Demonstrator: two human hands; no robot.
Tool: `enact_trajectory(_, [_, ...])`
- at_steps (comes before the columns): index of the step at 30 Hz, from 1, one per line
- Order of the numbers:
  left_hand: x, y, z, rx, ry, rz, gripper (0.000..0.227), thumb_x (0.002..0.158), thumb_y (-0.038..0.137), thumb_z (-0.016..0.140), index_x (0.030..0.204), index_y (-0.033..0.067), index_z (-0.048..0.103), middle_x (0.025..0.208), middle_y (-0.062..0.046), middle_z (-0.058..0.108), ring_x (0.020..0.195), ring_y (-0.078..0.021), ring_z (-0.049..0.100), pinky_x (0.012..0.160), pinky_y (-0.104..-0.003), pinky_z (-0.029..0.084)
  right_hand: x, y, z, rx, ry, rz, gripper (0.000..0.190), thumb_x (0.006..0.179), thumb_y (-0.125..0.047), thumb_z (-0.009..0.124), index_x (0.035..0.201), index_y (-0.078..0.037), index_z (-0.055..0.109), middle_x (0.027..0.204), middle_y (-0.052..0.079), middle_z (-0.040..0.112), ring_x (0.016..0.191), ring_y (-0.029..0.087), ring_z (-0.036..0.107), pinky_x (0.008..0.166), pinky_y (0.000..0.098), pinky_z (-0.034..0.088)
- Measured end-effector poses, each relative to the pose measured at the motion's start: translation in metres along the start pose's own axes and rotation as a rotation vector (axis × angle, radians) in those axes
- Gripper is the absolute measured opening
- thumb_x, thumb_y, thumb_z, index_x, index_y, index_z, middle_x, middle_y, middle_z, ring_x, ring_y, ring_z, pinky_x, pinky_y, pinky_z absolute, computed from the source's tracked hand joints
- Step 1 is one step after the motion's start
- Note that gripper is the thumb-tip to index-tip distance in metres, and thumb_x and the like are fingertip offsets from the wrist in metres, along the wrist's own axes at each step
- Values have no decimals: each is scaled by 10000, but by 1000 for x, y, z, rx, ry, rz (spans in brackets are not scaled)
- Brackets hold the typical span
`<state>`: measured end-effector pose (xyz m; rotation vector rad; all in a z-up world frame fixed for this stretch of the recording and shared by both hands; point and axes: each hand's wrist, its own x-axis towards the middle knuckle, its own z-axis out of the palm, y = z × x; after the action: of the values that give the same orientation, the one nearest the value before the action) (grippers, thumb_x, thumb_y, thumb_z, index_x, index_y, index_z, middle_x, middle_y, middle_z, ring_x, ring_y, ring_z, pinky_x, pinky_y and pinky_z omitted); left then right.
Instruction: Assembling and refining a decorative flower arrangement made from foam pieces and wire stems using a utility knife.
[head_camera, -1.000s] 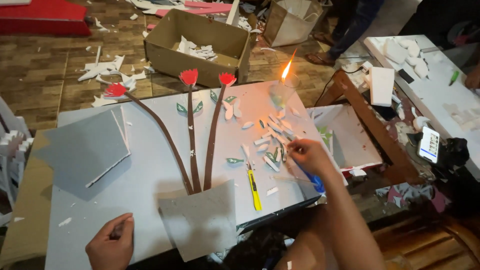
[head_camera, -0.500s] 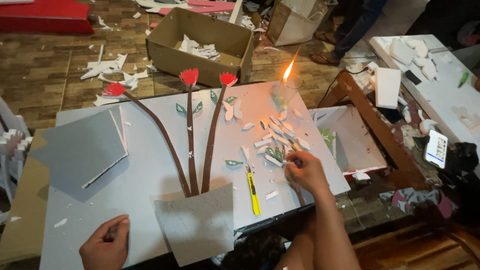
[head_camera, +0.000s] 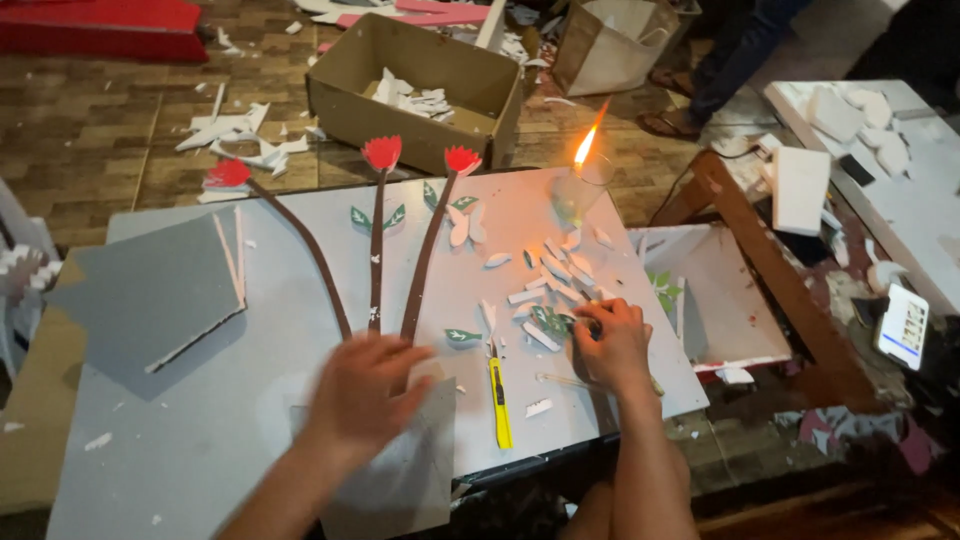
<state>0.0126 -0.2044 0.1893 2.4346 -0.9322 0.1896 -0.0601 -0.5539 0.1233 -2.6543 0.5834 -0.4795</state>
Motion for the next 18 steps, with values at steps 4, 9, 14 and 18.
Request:
enact_trajectory(4, [50,18,40,216,-135,189,310,764,197,845,1062,198,757,957,-61,702,928,-309,668,816,-443,526,3,20,17,16,-3,40,116,827,-366,747,936,-390,779,995,-98,696,1097,227,587,978,422,404])
enact_trajectory(9, [73,-19,127,261,-13,189,151,729,31,787,766,170,739,757,-56,650,664,-309,688,584,-413,559,5,24,27,41,12,64,236,758,-371,814,991,-361,779,1017,-55,657,1079,259,598,947,453,443])
enact_trajectory(14, [108,-14,136,76,-129,135,118,788,4,680,835,110,664,839,-102,637,734,-378,685,612,-467,591,4,14,-14,510,254,231,326,841,-166,838,1150,-157,733,997,110,727,977,236,673,836,330,482])
enact_trajectory(18, [150,14,148,44,-169,158,108,837,117,694,932,132,645,962,-82,609,900,-360,668,752,-473,604,10,56,-15,835,453,317,398,946,-28,727,1332,-92,655,962,65,696,863,119,674,714,177,481])
